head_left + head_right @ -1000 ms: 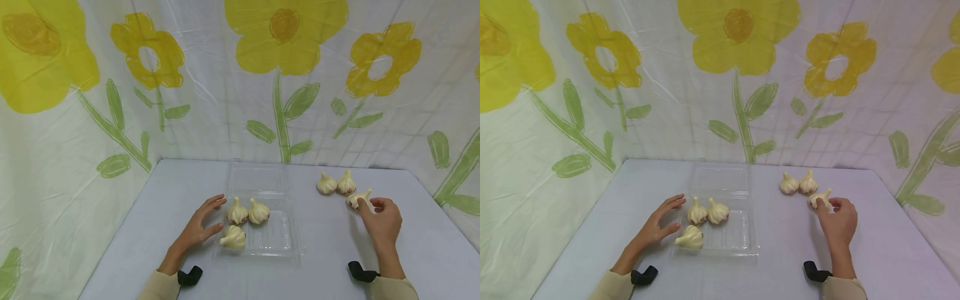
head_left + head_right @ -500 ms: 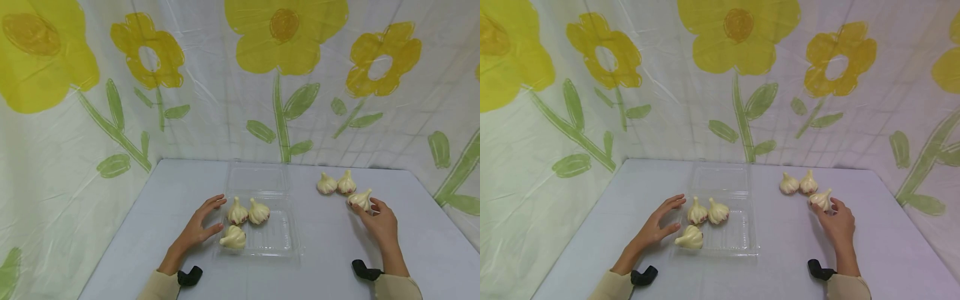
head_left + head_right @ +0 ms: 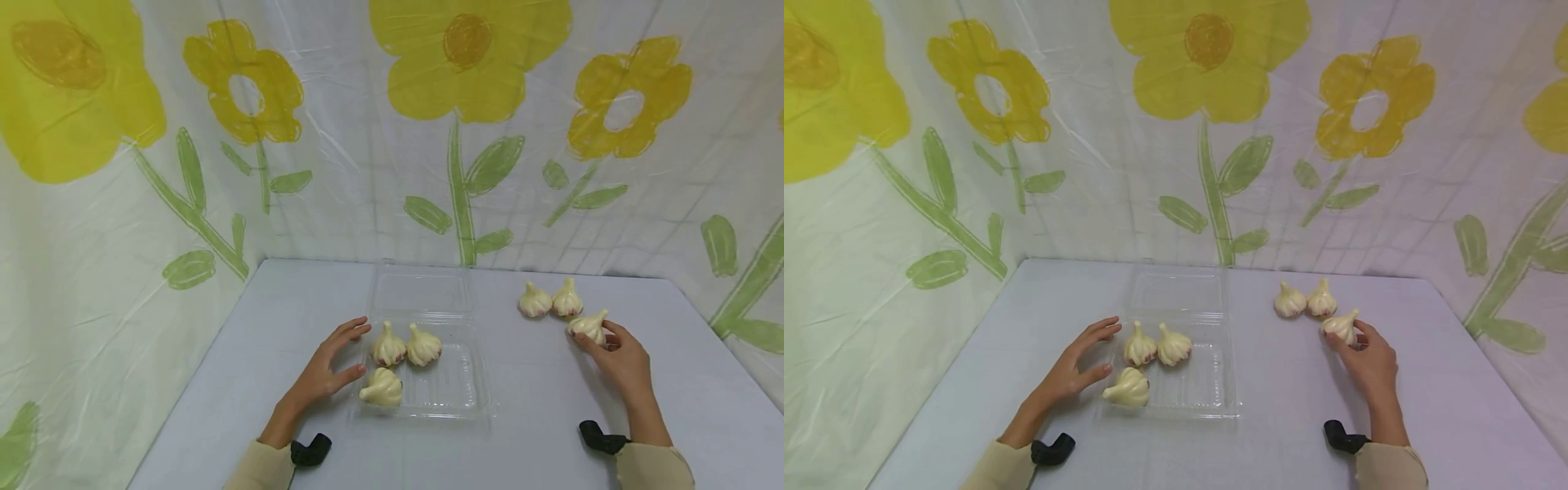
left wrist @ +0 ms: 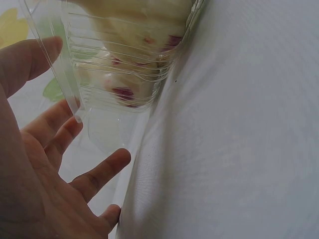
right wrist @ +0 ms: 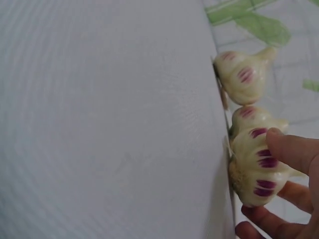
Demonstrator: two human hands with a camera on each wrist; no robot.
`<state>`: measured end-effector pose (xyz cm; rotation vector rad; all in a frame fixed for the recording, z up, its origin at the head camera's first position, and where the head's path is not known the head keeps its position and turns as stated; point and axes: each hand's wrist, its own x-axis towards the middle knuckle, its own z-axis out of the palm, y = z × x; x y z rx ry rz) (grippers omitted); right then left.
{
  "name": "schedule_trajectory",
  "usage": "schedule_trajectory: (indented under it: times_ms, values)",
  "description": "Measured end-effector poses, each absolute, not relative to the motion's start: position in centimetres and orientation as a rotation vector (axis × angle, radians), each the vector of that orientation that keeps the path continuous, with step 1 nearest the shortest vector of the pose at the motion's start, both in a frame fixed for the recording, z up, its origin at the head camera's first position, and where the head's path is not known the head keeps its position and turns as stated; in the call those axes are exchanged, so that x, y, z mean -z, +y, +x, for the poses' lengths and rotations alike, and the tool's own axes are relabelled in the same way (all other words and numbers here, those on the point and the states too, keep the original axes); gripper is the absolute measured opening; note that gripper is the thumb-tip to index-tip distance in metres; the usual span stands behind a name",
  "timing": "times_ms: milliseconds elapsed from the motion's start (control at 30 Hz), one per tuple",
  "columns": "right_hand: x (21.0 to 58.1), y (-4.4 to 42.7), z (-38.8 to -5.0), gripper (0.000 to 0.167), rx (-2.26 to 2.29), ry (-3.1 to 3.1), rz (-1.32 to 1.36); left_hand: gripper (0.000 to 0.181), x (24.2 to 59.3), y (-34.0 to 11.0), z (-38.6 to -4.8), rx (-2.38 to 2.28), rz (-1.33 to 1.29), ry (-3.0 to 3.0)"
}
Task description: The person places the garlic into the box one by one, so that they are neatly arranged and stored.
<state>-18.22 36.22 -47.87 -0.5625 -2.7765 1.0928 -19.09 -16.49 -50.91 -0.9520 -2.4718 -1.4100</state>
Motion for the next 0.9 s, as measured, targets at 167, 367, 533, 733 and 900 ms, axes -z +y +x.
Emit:
schedule_trajectory:
  times_ms: [167, 367, 533, 733, 900]
  values:
    - [47.8, 36.2, -18.2, 0.083, -1.085, -2.773, -0.559, 0.065, 50.8, -16.5, -19.1, 1.406, -0.941, -2.490]
    - [47.9, 36.0, -18.1, 0.080, -1.094, -2.746, -0.543, 0.065, 50.8, -16.5, -19.1, 1.404, -0.943, -2.494]
    - [47.9, 35.2, -17.9, 0.080, -1.158, -2.702, -0.598, 0.065, 50.8, -16.5, -19.1, 1.411, -0.942, -2.479]
    - [47.7, 33.7, -17.7, 0.080, -1.188, -2.671, -0.542, 0.065, 50.9, -16.5, -19.1, 1.403, -0.942, -2.467]
    - [46.9, 32.3, -17.6, 0.075, -1.188, -2.638, -0.397, 0.066, 50.7, -16.4, -19.0, 1.408, -0.936, -2.479]
